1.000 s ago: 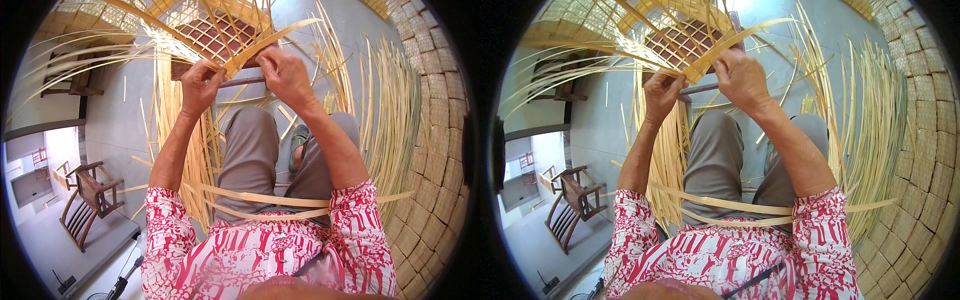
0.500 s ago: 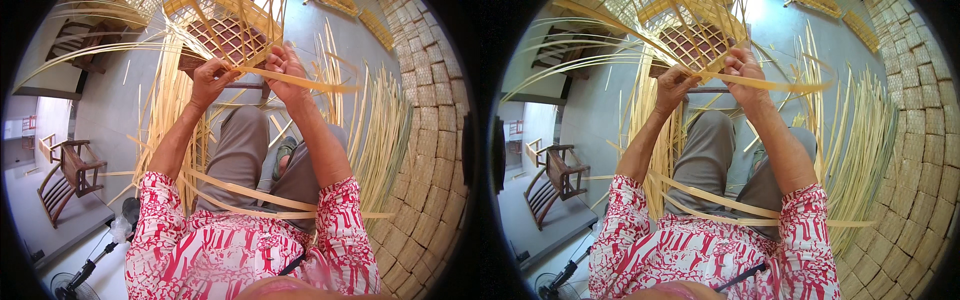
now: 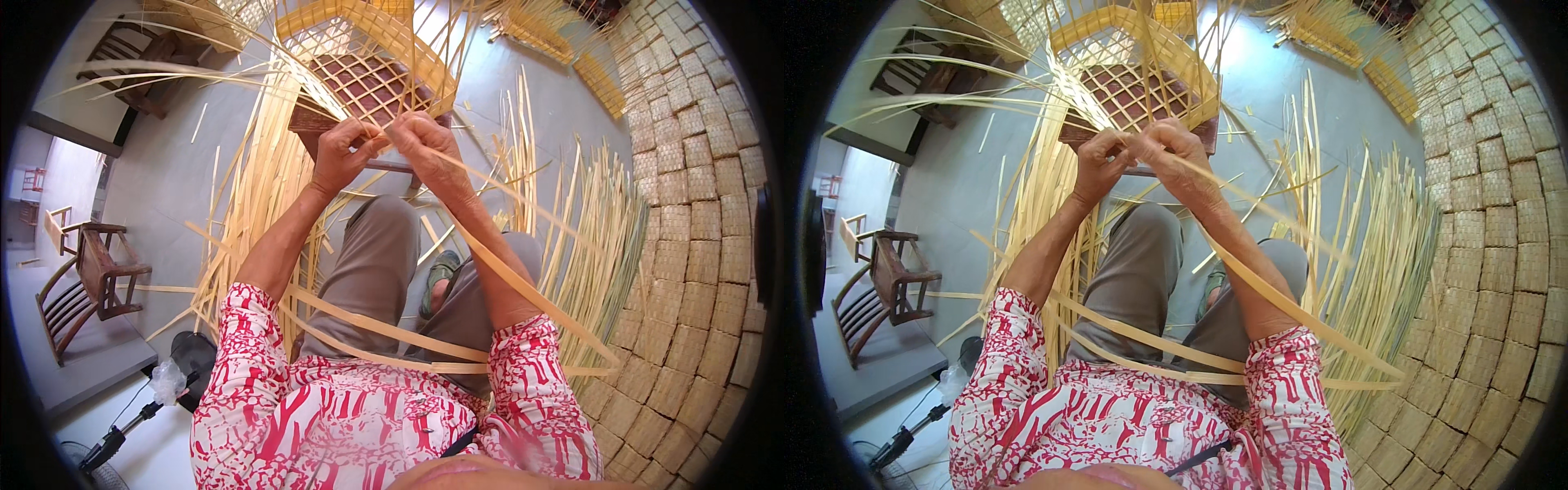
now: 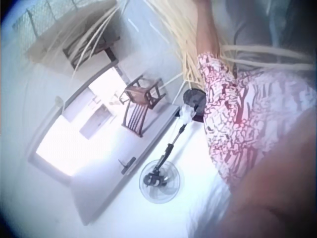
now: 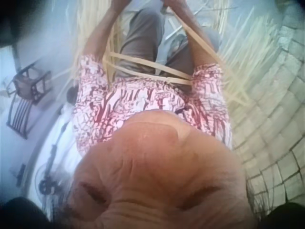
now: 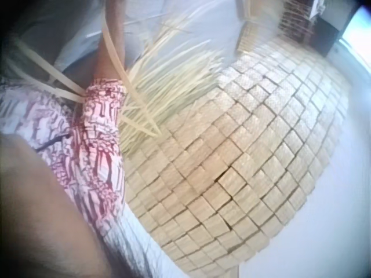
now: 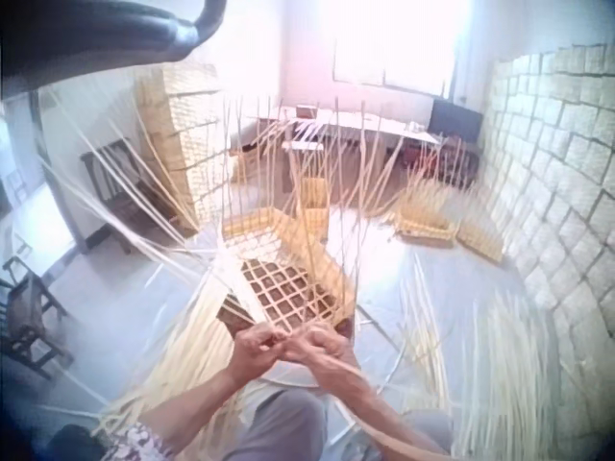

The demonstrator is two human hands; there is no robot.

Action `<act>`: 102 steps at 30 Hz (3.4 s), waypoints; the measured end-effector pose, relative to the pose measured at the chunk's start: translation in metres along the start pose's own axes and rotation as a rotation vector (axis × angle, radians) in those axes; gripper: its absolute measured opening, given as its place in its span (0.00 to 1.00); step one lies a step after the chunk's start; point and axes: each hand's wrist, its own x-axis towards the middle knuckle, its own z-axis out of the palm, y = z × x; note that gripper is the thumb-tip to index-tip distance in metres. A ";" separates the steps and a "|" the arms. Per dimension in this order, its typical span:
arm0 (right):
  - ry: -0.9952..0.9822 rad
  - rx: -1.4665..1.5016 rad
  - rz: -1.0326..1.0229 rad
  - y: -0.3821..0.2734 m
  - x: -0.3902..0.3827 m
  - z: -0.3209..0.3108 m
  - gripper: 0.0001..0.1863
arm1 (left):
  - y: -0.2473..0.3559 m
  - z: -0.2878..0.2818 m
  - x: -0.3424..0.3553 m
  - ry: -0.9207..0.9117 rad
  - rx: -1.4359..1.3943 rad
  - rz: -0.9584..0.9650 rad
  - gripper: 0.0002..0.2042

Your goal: The person weaves a basket by hand, interlacing thin bamboo strips through a vertical frame. They repeatedly pull and tighten the strips to form a tight grid pattern on the basket's side.

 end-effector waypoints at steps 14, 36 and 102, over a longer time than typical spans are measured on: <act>0.227 -0.082 0.152 -0.005 0.010 -0.014 0.10 | -0.001 0.000 -0.003 0.018 0.007 -0.025 0.07; 0.627 0.414 0.248 0.013 0.036 -0.065 0.17 | -0.001 0.020 0.003 0.138 0.082 0.065 0.09; 0.412 0.556 0.246 0.091 0.001 -0.042 0.09 | -0.044 -0.097 0.031 -0.568 -0.053 -0.413 0.05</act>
